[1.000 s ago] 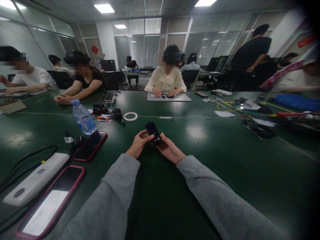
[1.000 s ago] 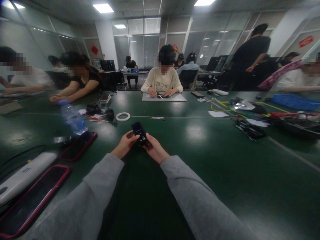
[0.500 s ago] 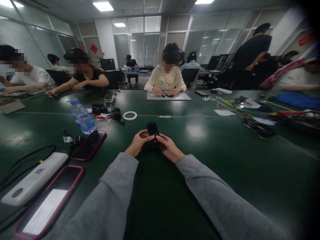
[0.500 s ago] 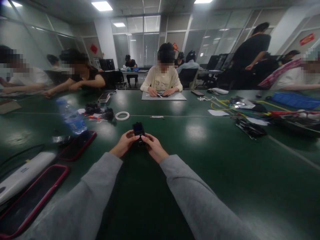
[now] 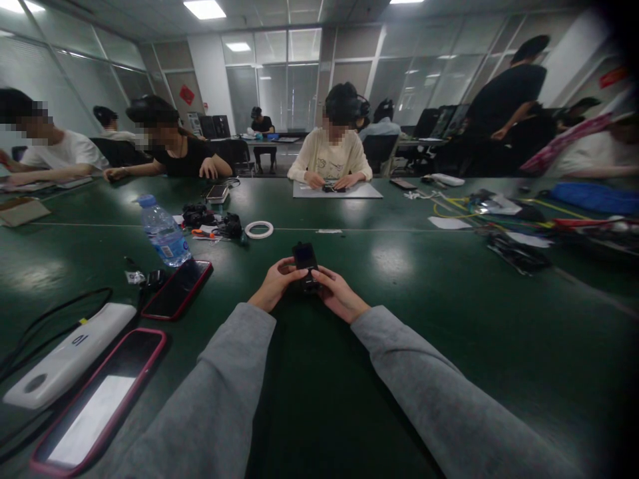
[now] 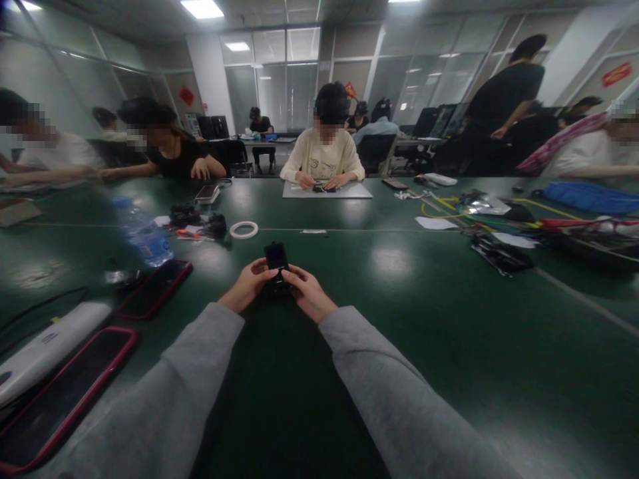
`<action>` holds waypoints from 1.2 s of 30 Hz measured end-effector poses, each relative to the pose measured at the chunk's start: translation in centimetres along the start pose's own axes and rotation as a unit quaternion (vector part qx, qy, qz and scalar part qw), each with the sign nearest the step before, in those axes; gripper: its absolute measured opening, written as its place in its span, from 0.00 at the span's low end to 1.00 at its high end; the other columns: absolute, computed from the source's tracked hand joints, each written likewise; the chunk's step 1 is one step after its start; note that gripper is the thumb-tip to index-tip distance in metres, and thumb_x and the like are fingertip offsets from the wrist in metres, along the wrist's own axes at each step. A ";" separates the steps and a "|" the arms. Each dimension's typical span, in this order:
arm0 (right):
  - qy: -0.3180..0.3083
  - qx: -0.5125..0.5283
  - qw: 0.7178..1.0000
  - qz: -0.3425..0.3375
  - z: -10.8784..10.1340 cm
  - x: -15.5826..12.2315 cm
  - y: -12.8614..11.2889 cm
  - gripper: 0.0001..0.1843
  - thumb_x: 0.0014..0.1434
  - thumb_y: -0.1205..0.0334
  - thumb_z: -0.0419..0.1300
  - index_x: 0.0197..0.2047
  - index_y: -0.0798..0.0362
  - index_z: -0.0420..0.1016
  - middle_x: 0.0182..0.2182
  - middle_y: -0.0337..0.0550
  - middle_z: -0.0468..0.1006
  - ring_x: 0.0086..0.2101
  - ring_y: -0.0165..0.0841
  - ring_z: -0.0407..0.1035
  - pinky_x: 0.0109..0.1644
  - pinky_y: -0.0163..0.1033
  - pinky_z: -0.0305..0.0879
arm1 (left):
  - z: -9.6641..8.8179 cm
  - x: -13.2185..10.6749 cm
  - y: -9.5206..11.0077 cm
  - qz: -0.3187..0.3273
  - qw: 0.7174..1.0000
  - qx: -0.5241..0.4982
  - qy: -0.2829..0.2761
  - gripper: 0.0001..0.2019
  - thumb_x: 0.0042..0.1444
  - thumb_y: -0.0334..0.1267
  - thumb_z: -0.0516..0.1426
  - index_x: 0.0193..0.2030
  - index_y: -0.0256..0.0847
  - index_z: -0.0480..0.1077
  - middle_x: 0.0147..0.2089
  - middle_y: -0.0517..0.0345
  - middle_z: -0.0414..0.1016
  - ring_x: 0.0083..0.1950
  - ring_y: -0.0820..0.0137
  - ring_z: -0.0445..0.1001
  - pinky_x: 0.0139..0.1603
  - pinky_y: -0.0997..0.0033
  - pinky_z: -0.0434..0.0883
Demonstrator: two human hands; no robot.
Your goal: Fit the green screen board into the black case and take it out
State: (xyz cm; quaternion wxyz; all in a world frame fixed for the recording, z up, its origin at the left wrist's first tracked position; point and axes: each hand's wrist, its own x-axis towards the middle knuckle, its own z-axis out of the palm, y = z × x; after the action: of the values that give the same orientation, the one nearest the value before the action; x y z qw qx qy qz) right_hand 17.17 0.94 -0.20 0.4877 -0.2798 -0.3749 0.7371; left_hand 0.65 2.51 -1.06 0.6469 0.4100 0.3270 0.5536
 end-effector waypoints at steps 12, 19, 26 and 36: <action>-0.025 -0.021 0.999 -0.006 0.4 -0.2 0.1 0.27 0.48 0.50 0.67 0.49 0.48 0.67 0.45 0.41 0.71 0.44 0.32 0.68 0.48 0.38 0.66 | 0.6 -0.5 0.8 -0.012 1.000 -0.018 -0.003 0.25 0.41 0.35 0.67 0.48 0.36 0.68 0.41 0.53 0.75 0.39 0.71 0.74 0.46 0.67 0.67; -0.057 -0.005 0.998 0.022 0.6 -0.4 -0.4 0.26 0.51 0.46 0.65 0.49 0.49 0.66 0.46 0.43 0.70 0.43 0.33 0.68 0.45 0.39 0.67 | 0.8 -0.4 0.6 -0.015 0.999 -0.030 -0.015 0.25 0.42 0.35 0.66 0.49 0.36 0.68 0.43 0.52 0.75 0.40 0.71 0.74 0.45 0.69 0.68; 0.089 -0.349 0.907 -0.220 -0.7 0.6 -0.5 0.26 0.54 0.49 0.62 0.55 0.48 0.68 0.47 0.45 0.68 0.46 0.35 0.63 0.53 0.43 0.61 | 0.7 0.0 0.2 -0.019 0.999 -0.036 -0.008 0.28 0.44 0.33 0.65 0.54 0.38 0.64 0.49 0.49 0.73 0.47 0.68 0.74 0.55 0.63 0.66; 0.086 -0.703 0.604 -0.366 0.0 -0.6 0.2 0.36 0.57 0.67 0.55 0.67 0.48 0.48 0.51 0.50 0.60 0.52 0.43 0.56 0.56 0.51 0.58 | 1.0 -0.3 0.4 -0.051 0.998 -0.040 -0.012 0.23 0.48 0.44 0.63 0.51 0.40 0.67 0.46 0.51 0.73 0.38 0.71 0.75 0.44 0.68 0.70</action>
State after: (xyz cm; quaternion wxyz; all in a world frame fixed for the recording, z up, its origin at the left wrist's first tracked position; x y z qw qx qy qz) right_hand 17.30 0.38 -0.35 0.4002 -0.4379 -0.8047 -0.0211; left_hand 1.30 2.04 -0.22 0.6938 0.3732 0.3178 0.5275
